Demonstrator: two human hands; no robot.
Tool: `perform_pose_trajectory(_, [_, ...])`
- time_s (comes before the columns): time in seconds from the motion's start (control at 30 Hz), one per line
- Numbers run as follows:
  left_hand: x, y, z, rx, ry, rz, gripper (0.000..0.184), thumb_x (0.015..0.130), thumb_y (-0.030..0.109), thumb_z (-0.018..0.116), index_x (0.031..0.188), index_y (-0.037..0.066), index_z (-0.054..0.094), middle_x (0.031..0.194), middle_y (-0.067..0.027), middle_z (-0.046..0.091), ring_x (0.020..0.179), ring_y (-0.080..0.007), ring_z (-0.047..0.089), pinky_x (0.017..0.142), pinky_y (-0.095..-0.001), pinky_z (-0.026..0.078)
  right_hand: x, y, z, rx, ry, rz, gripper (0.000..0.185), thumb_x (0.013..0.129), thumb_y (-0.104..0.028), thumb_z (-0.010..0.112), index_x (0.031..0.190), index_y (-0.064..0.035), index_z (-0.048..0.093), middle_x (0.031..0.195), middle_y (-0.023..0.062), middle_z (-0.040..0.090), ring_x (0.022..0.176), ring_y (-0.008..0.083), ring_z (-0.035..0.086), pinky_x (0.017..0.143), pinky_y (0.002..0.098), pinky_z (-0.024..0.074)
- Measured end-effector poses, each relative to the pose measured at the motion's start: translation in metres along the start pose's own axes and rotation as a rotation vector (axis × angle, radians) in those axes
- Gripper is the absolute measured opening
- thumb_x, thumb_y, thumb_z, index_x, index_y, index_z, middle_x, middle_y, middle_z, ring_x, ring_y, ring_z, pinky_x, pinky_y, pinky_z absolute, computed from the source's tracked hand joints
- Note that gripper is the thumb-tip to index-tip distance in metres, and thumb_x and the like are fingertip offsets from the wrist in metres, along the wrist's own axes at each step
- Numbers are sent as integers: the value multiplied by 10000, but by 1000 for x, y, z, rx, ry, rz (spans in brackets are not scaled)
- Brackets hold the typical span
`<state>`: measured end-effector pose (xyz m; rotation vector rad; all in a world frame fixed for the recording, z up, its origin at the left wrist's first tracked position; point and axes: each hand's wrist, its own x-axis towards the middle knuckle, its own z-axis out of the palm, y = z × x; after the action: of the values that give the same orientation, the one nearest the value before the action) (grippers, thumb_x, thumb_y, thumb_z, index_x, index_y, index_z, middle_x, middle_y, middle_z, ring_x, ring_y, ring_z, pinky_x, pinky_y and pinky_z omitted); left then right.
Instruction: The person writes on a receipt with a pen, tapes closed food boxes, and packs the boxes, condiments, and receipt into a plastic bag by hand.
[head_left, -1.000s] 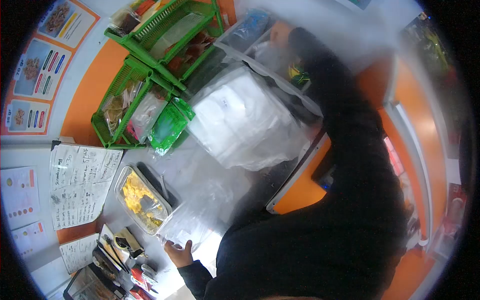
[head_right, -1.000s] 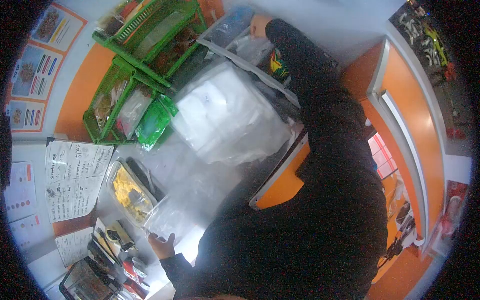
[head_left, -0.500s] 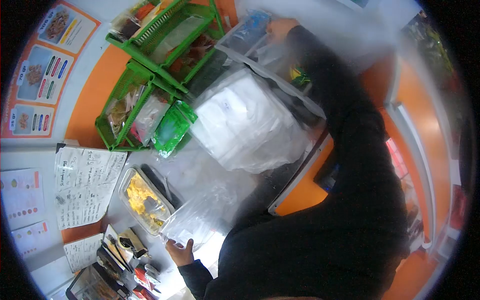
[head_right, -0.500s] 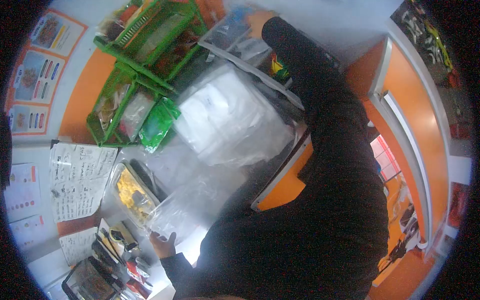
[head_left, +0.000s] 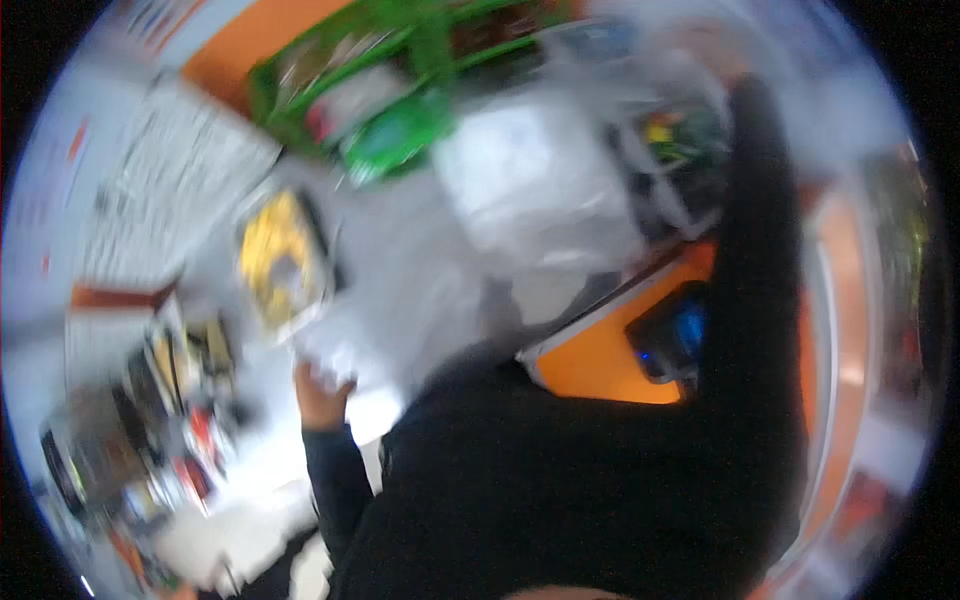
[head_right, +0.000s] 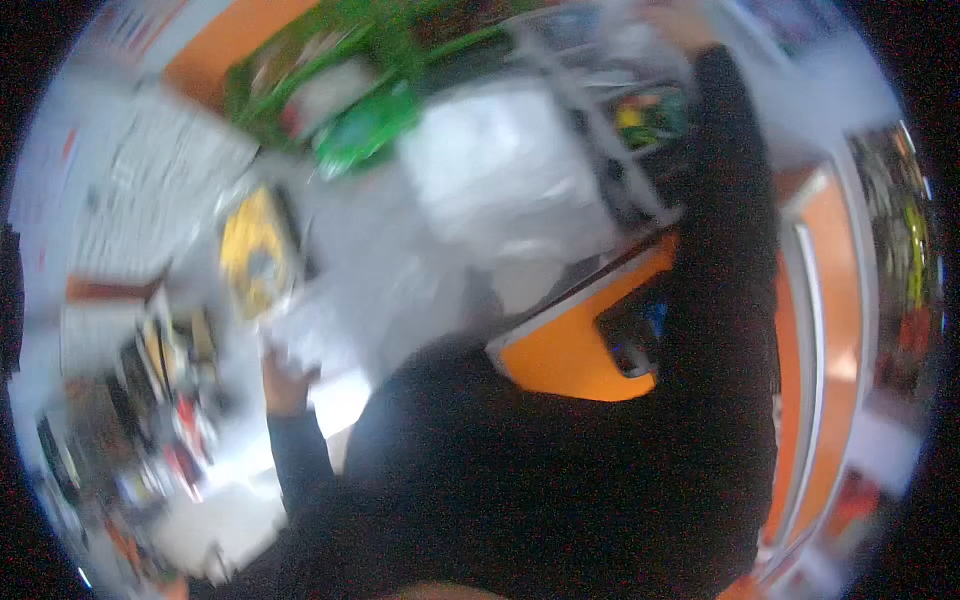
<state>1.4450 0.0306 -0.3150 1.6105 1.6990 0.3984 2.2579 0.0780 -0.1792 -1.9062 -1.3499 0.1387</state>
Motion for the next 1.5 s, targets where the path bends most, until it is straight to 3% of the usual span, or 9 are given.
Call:
perform_pose_trajectory(0.1, [-31,17,-7,94,65,40,787,612,124,869,1255,-43,446,1146,-175,513,915,-254,593,783,-386,526,-75,-166,36,-76,338,-340,270,878,-246,594,961,-30,734,943,221,701,872,374,678,810,471,523])
perform_pose_trajectory(0.17, [-50,19,-20,49,48,-21,717,602,151,860,1181,-37,479,1090,-169,515,845,-239,585,744,-376,512,-168,-292,90,-128,532,-144,207,867,-192,583,953,-53,711,956,196,699,911,371,665,833,469,513])
perform_pose_trajectory(0.3, [-80,-21,-42,-83,169,161,610,623,111,831,1116,-1,490,1061,-143,536,828,-229,608,716,-365,527,-342,-410,285,471,-466,-622,163,848,-139,582,950,-44,668,945,187,662,905,372,637,813,465,504])
perform_pose_trajectory(0.4, [-111,-76,-74,-151,263,217,613,628,79,800,1149,-2,488,1133,-157,506,840,-225,605,717,-359,528,-456,-445,445,333,-968,-697,140,834,-100,581,948,-38,635,938,180,634,901,373,616,799,461,497])
perform_pose_trajectory(0.57, [-179,-203,-141,-278,382,137,658,605,11,741,1208,-25,479,1202,-215,435,923,-310,574,813,-381,515,-542,-507,526,22,-986,-884,102,797,-96,599,893,-69,623,867,131,618,899,373,597,734,490,490])
perform_pose_trajectory(0.87, [-236,-445,-226,-661,434,-177,773,635,-70,749,1307,-23,370,1219,-151,447,917,-219,630,630,-337,568,-699,-705,649,96,-1033,-1159,168,765,-93,603,920,-66,662,920,115,623,970,337,588,821,454,504])
perform_pose_trajectory(1.07, [-216,-485,-286,-686,511,-207,752,656,-67,748,1314,-27,386,1184,-149,491,912,-241,639,673,-355,581,-672,-795,648,-80,-1294,-1284,421,763,-50,578,1178,-17,633,1367,246,528,1267,397,493,1056,447,411])
perform_pose_trajectory(1.3, [-184,-520,-380,-465,393,-260,752,652,52,792,1317,-31,452,1270,-184,524,954,-228,646,789,-350,556,-583,-910,632,242,-1382,-747,364,817,-216,677,1116,-14,626,1229,227,616,1111,347,612,972,434,468])
perform_pose_trajectory(1.5, [-150,-540,-425,-229,166,-211,824,621,239,834,1298,-56,468,1266,-286,496,1160,-386,544,997,-382,457,-552,-889,824,-163,-934,-1196,1009,590,-414,854,1435,-129,381,1367,212,509,1234,364,528,1035,435,440])
